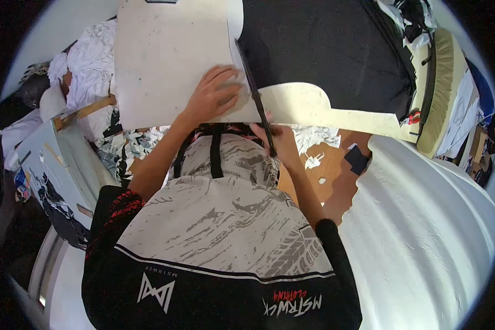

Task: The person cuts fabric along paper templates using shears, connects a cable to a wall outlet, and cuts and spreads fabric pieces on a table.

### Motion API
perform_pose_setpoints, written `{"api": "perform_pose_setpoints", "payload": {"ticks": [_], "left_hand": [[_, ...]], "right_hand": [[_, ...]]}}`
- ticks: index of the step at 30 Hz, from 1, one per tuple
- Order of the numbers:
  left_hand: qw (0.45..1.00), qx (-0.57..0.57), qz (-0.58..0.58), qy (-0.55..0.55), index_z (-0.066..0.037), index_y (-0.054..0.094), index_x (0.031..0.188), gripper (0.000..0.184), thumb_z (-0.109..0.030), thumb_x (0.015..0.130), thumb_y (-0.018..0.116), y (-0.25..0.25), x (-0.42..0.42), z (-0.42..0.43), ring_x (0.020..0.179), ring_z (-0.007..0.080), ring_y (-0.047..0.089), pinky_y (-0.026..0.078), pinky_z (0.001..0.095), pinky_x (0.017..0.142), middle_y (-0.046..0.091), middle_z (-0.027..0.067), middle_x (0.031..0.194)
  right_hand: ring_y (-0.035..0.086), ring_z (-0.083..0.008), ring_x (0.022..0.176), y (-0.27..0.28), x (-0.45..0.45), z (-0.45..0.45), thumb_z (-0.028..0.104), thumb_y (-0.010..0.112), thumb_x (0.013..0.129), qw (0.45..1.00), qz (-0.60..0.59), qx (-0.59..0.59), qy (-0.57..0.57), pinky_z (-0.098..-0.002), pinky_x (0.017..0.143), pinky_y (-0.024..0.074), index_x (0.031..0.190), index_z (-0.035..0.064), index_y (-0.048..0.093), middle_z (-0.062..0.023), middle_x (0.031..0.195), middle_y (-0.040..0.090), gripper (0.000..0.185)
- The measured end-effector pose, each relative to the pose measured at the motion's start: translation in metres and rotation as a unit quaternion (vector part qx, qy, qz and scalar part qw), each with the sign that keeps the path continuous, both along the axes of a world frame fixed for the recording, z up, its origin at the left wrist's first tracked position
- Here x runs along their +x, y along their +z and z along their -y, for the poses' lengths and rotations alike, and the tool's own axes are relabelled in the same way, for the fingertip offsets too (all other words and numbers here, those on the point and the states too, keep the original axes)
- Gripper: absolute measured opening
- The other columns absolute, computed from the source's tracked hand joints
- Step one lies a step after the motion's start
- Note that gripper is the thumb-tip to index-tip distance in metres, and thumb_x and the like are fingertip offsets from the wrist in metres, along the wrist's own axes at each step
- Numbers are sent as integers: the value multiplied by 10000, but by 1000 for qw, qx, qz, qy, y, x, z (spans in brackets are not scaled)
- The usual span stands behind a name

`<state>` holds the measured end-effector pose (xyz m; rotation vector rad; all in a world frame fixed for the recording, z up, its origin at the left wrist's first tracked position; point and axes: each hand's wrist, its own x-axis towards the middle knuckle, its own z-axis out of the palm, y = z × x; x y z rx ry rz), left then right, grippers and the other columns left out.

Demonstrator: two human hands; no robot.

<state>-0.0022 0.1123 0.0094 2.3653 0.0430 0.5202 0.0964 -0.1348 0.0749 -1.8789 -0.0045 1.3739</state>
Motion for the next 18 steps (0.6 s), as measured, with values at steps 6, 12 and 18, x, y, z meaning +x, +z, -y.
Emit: {"api": "perform_pose_setpoints", "payload": {"ticks": [6, 12, 18], "left_hand": [[994, 19, 61, 88, -79, 754, 1059, 199, -98, 862, 781, 6, 45, -26, 1346, 336, 551, 429, 487, 1121, 652, 115, 1329], [989, 78, -116, -42, -169, 542, 1531, 768, -589, 908, 702, -12, 177, 64, 1589, 441, 126, 53, 690, 1240, 234, 231, 1701], [996, -35, -76, 20, -72, 576, 1459, 842, -529, 793, 814, -6, 208, 182, 1551, 568, 64, 73, 824, 1130, 152, 352, 1666]], "right_hand": [[475, -60, 599, 6, -22, 80, 387, 863, 877, 999, -18, -16, 28, -259, 540, 373, 768, -15, 692, 40, 639, 542, 451], [438, -46, 559, -8, -55, 170, 327, 875, 879, 996, 47, -65, 39, -247, 493, 306, 727, 33, 606, 61, 601, 485, 426], [493, -68, 492, 22, -64, 172, 351, 782, 959, 992, -37, -40, -111, -256, 459, 360, 775, 63, 620, 27, 586, 532, 378]]}}
